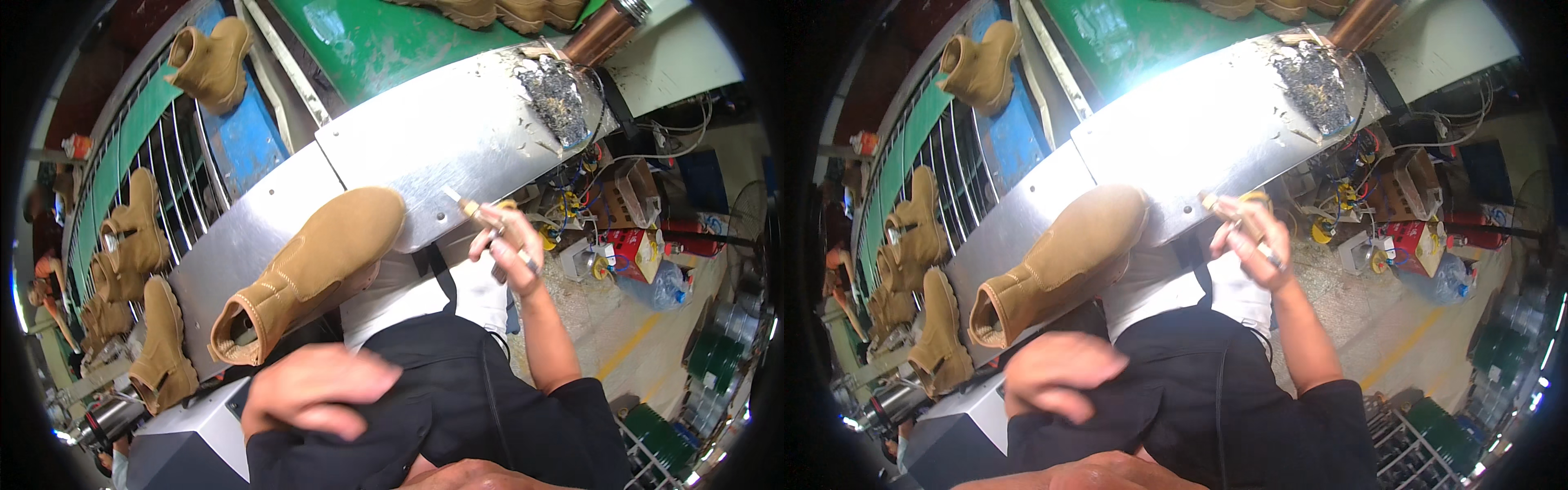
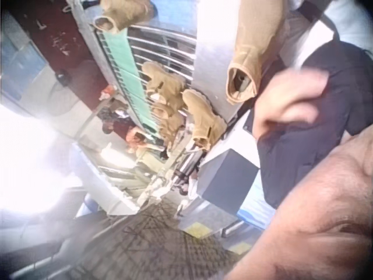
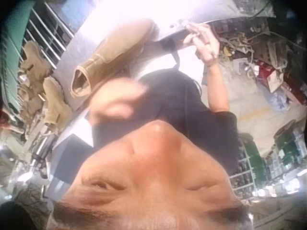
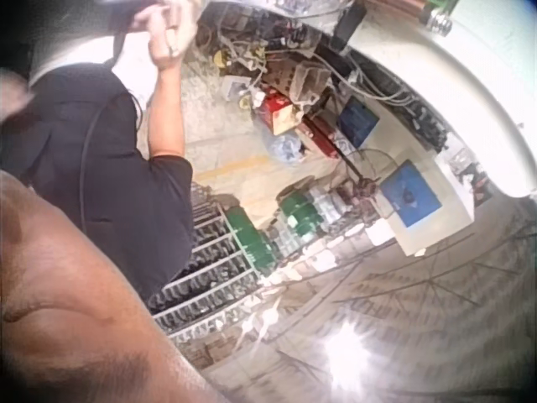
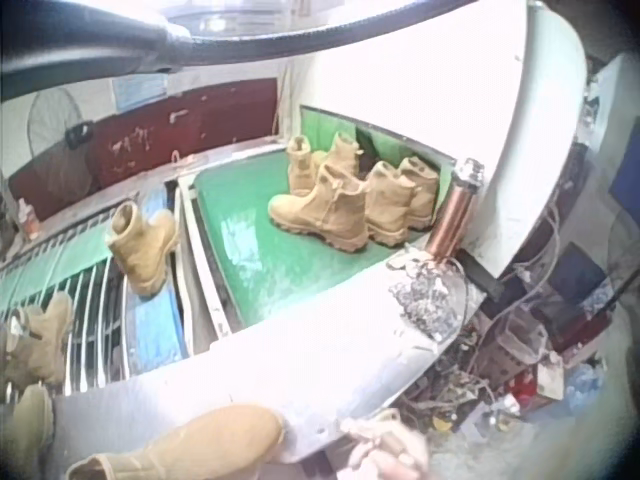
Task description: The person picks up tan boots from a conveyor belt, wipes the outsole and heel area with a tool, and places them back on the belt.
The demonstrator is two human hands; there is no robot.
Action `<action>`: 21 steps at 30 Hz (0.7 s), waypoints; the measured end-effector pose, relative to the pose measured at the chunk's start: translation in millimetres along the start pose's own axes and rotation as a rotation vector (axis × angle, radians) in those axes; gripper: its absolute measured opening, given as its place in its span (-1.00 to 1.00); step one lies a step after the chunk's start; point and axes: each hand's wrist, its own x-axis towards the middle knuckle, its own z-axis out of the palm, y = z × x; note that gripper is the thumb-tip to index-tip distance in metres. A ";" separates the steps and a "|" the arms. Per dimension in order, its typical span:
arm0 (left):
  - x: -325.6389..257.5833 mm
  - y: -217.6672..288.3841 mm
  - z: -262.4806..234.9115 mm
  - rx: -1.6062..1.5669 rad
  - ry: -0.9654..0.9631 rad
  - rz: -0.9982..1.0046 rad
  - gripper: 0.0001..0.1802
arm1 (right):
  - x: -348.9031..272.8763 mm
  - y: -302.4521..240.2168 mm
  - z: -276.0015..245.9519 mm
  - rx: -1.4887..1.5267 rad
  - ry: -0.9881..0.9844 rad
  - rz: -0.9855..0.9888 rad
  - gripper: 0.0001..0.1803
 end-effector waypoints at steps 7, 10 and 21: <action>-13.0 59.8 -52.5 1.023 0.444 -0.553 -0.62 | 96.6 7.2 -70.7 -0.096 0.367 -0.229 -0.46; -14.5 41.1 -57.4 0.819 0.700 -0.500 -0.79 | 110.4 11.8 -74.5 -0.009 0.452 -0.224 -0.45; 118.6 -28.7 -203.6 1.039 1.070 -0.287 -0.81 | 101.7 21.1 -83.2 -0.075 0.489 -0.281 -0.42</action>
